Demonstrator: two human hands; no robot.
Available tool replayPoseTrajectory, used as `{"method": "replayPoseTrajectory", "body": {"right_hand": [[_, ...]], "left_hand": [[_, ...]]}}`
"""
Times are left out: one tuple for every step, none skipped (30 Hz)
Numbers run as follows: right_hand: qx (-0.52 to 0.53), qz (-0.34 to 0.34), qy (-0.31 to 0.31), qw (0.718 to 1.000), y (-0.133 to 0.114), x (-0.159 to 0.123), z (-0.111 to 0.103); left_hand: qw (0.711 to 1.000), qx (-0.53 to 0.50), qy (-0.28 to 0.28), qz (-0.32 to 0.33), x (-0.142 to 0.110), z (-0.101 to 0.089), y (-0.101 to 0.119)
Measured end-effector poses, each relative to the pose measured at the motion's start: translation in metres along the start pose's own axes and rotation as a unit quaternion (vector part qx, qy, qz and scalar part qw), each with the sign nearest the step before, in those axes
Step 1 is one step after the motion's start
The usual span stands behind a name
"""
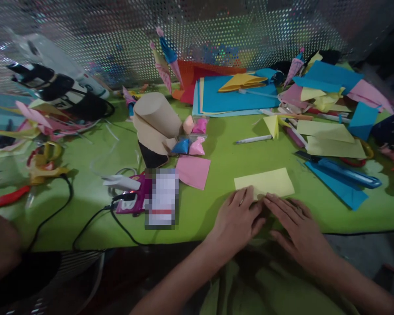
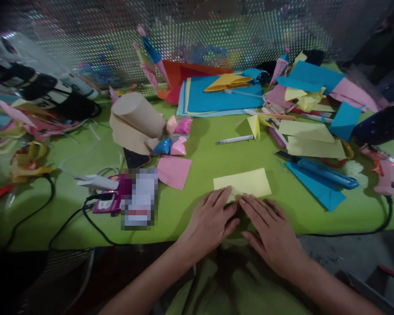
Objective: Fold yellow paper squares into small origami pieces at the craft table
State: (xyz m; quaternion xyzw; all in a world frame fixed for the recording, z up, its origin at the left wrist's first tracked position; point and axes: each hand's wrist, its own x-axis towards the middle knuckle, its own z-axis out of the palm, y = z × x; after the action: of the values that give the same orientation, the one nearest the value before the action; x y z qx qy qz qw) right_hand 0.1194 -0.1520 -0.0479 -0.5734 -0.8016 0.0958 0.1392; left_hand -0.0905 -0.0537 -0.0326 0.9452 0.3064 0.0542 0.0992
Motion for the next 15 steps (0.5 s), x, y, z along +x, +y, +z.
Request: {"method": "replayPoseTrajectory", "body": {"right_hand": [[-0.011, 0.009, 0.000, 1.000, 0.002, -0.003, 0.001], [-0.019, 0.015, 0.001, 1.000, 0.005, -0.005, 0.000], [-0.026, 0.021, 0.005, 0.999, 0.008, -0.008, 0.000], [-0.033, 0.027, 0.011, 0.999, 0.012, -0.010, -0.002], [-0.040, 0.035, 0.020, 0.998, 0.015, -0.013, -0.003], [-0.049, 0.046, 0.029, 0.997, 0.019, -0.016, -0.005], [-0.059, 0.056, 0.040, 0.996, 0.022, -0.018, -0.006], [-0.070, 0.065, 0.050, 0.994, 0.026, -0.020, -0.006], [-0.079, 0.070, 0.058, 0.993, 0.029, -0.022, -0.007], [-0.085, 0.072, 0.062, 0.992, 0.032, -0.023, -0.007], [-0.089, 0.069, 0.064, 0.992, 0.035, -0.024, -0.007], [-0.090, 0.064, 0.066, 0.992, 0.036, -0.025, -0.007], [-0.088, 0.060, 0.067, 0.992, 0.037, -0.025, -0.007], [-0.087, 0.058, 0.068, 0.992, 0.038, -0.026, -0.007], [-0.085, 0.057, 0.068, 0.992, 0.039, -0.026, -0.006]], "left_hand": [[1.000, 0.002, 0.001, 0.002, 0.000, 0.000, 0.000], [1.000, 0.004, 0.002, 0.003, 0.000, 0.000, 0.000], [1.000, 0.005, 0.003, 0.003, 0.000, 0.000, -0.001], [1.000, 0.006, 0.003, 0.002, 0.000, 0.000, -0.001], [1.000, 0.005, 0.003, 0.001, -0.001, 0.000, -0.001], [1.000, 0.003, 0.003, 0.001, -0.001, 0.000, -0.002], [1.000, 0.001, 0.002, 0.002, -0.002, 0.000, -0.002], [1.000, 0.000, 0.002, 0.003, -0.003, 0.000, -0.003], [1.000, -0.001, 0.003, 0.005, -0.004, -0.001, -0.003], [1.000, -0.001, 0.005, 0.007, -0.006, -0.001, -0.004], [1.000, 0.000, 0.007, 0.007, -0.008, -0.001, -0.005], [1.000, 0.000, 0.009, 0.007, -0.010, -0.002, -0.006], [1.000, 0.001, 0.011, 0.006, -0.013, -0.002, -0.007], [1.000, 0.000, 0.011, 0.004, -0.017, -0.003, -0.009], [1.000, 0.000, 0.011, 0.000, -0.020, -0.004, -0.010]]}}
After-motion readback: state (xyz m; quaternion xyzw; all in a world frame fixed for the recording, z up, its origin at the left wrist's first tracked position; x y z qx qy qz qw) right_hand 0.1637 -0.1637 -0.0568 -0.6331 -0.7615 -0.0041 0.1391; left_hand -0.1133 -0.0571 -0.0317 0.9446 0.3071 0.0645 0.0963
